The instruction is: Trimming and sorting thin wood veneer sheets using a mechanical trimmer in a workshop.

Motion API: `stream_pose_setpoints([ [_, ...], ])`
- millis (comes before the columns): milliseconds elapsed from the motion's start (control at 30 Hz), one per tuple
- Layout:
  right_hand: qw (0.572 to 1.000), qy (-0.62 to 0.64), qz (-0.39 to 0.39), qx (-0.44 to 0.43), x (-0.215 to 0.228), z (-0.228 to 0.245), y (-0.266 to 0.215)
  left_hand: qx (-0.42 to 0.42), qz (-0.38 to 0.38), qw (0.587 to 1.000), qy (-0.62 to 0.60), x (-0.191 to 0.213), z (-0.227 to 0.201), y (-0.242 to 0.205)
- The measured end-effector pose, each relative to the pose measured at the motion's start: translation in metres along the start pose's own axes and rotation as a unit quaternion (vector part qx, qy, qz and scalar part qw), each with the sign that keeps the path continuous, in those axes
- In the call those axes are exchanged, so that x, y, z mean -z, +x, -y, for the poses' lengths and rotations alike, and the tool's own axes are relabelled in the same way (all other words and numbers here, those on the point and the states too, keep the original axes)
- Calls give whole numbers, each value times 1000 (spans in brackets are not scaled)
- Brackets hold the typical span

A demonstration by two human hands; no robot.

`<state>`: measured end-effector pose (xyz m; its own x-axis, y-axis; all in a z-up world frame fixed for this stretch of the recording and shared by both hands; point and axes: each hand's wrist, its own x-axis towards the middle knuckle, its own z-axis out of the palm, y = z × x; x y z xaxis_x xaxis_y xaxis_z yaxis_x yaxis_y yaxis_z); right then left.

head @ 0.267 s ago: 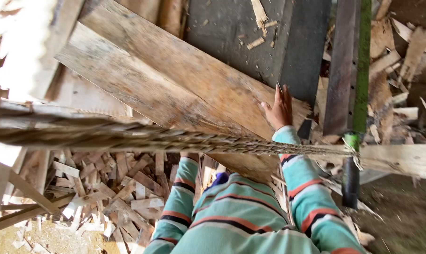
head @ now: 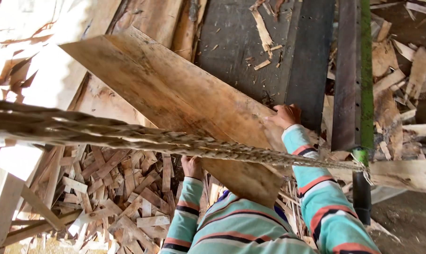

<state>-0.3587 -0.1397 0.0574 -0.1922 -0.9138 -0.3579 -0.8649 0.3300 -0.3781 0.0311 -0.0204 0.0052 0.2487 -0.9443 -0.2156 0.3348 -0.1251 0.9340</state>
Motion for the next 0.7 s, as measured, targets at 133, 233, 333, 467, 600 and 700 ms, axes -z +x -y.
stream_pose_setpoints([
  [133, 969, 248, 1, 8, -42, -52, 8, 15, 70, 992, 102, 29, 10, 25],
  [233, 940, 333, -68, 29, -29, -64, -43, 27, 120, 989, 86, 11, -11, 61],
  [333, 894, 430, -123, 11, -26, -88, -55, 51, 190, 978, 66, -30, -45, 115],
  [467, 848, 501, -163, -62, 3, -72, -72, 112, 276, 954, 43, -60, -60, 154],
  [600, 875, 231, -425, -34, 16, -49, -73, 167, 315, 932, 64, -61, 31, 164],
  [700, 882, 49, -469, 30, -15, -45, -121, 256, 252, 932, 39, -88, 60, 118],
])
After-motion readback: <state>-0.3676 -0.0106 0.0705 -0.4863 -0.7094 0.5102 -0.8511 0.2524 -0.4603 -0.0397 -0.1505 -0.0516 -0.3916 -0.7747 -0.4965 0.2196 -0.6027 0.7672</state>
